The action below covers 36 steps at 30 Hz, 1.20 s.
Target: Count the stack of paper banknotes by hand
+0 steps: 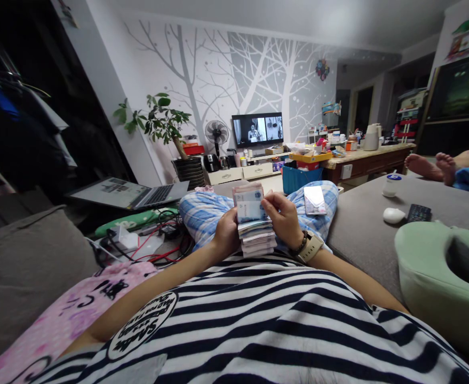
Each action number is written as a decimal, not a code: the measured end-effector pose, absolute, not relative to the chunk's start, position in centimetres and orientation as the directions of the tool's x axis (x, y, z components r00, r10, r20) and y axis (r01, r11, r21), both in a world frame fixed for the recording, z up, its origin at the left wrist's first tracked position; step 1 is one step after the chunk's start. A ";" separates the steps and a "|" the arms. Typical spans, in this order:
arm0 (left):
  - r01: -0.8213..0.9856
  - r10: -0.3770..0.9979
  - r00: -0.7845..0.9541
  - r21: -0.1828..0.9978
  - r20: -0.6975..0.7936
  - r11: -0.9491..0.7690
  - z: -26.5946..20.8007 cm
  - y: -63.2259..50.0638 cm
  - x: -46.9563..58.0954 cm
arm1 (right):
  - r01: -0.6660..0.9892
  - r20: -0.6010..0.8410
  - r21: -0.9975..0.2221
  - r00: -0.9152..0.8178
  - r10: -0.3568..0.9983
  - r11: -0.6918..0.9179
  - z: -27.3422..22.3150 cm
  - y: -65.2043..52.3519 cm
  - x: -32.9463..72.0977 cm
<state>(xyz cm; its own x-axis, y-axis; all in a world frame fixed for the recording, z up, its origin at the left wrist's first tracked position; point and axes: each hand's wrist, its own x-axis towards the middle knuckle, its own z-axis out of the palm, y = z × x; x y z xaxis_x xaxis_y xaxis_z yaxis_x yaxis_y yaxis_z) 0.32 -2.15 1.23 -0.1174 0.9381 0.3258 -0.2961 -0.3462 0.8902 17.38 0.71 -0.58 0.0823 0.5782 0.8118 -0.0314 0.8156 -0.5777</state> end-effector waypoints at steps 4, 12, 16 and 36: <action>-0.342 0.947 -0.099 0.883 0.306 -0.321 0.9 -1.7 0.6 | -0.026 0.807 -0.583 0.092 0.583 0.812 -0.7 0.7 17.4; -0.383 0.943 -0.069 0.864 0.324 -0.325 0.3 -0.5 0.6 | -0.031 0.796 -0.599 0.079 0.600 0.800 -0.7 0.7 17.4; -0.371 0.940 -0.035 0.869 0.340 -0.328 0.4 -0.7 0.4 | -0.029 0.799 -0.595 0.085 0.595 0.803 -0.7 0.7 17.4; -0.444 0.950 -0.018 0.849 0.312 -0.288 0.5 -0.4 0.6 | -0.010 0.807 -0.586 0.084 0.584 0.810 -0.4 0.4 17.4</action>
